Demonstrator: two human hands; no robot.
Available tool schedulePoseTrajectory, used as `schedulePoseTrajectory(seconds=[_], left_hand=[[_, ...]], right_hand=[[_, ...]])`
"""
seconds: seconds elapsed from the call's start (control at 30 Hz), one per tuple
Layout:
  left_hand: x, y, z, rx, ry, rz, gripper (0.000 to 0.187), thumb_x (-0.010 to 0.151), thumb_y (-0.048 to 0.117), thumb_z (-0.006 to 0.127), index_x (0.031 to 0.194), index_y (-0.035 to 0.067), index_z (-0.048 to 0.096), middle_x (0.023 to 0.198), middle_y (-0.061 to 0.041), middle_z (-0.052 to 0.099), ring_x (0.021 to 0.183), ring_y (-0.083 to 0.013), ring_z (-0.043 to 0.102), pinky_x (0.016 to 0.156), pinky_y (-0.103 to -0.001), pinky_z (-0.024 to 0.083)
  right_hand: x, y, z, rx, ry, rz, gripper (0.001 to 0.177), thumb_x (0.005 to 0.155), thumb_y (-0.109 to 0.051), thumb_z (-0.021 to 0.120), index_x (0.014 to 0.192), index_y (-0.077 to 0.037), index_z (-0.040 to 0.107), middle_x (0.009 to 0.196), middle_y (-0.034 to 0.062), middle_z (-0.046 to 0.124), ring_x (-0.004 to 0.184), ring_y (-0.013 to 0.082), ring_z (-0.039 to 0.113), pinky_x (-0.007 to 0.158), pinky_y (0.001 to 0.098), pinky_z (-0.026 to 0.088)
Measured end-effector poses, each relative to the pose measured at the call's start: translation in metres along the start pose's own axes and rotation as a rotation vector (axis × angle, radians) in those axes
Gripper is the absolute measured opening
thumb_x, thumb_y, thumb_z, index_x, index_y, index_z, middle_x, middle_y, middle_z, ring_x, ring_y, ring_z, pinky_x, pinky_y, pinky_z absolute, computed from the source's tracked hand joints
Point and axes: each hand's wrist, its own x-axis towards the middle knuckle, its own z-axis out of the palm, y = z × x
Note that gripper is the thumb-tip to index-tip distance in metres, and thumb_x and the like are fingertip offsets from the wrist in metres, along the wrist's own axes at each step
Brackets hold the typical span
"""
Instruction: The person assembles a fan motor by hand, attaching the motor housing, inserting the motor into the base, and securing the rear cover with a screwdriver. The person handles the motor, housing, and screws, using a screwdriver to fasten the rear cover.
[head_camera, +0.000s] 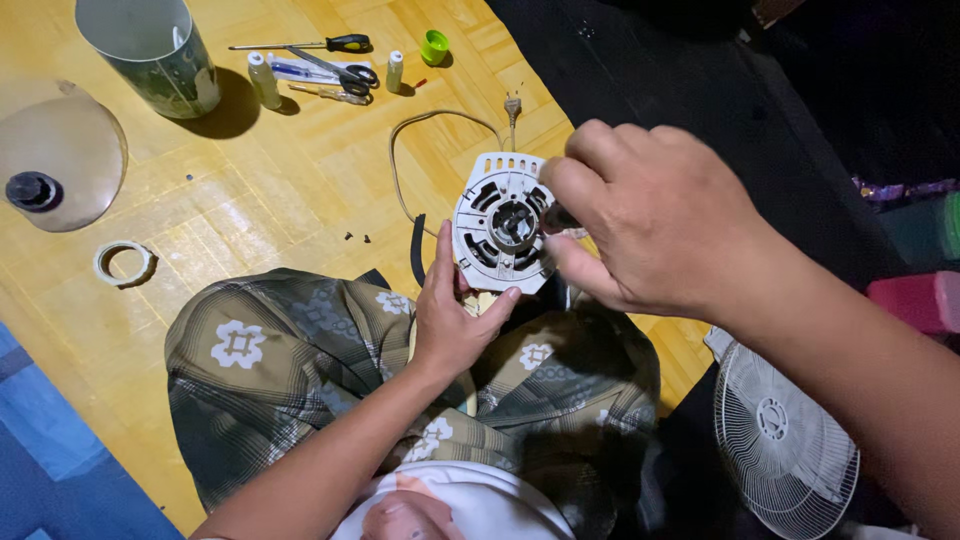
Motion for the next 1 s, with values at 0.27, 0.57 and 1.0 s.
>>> schedulePoseTrajectory(seconds=[0.27,0.57,1.0], left_hand=[[0.0000,-0.0011,-0.0004,-0.036,-0.005,0.020,0.108,0.083,0.023,0.085,0.162,-0.002,0.016,0.133,-0.019,0.063,0.107,-0.0207,0.073,0.091,-0.032,0.060],[-0.0006,-0.0014,-0.0007,0.028,-0.008,0.013,0.108,0.082,0.025,0.086,0.162,-0.002,0.017,0.126,-0.017,0.064,0.099,-0.0185,0.072,0.085,-0.031,0.058],[0.0001,-0.0014,0.0003,0.006,-0.013,-0.026,0.109,0.081,0.024,0.086,0.161,-0.001,0.017,0.124,-0.015,0.066,0.096,-0.0185,0.072,0.086,-0.031,0.059]], right_hand=[[0.0020,0.0027,-0.0024,-0.034,-0.021,-0.036,0.038,0.082,-0.048,0.080,0.097,-0.015,0.068,0.084,0.0048,0.062,0.077,0.0238,0.063,0.065,0.0388,0.046],[-0.0017,0.0026,0.0016,-0.023,-0.093,0.023,0.035,0.090,-0.044,0.079,0.106,-0.015,0.069,0.084,0.0000,0.062,0.081,0.0209,0.064,0.071,0.0384,0.049],[0.0004,0.0035,-0.0032,0.202,0.124,-0.031,0.028,0.089,-0.027,0.083,0.109,-0.011,0.073,0.087,0.0057,0.064,0.079,0.0257,0.064,0.071,0.0395,0.051]])
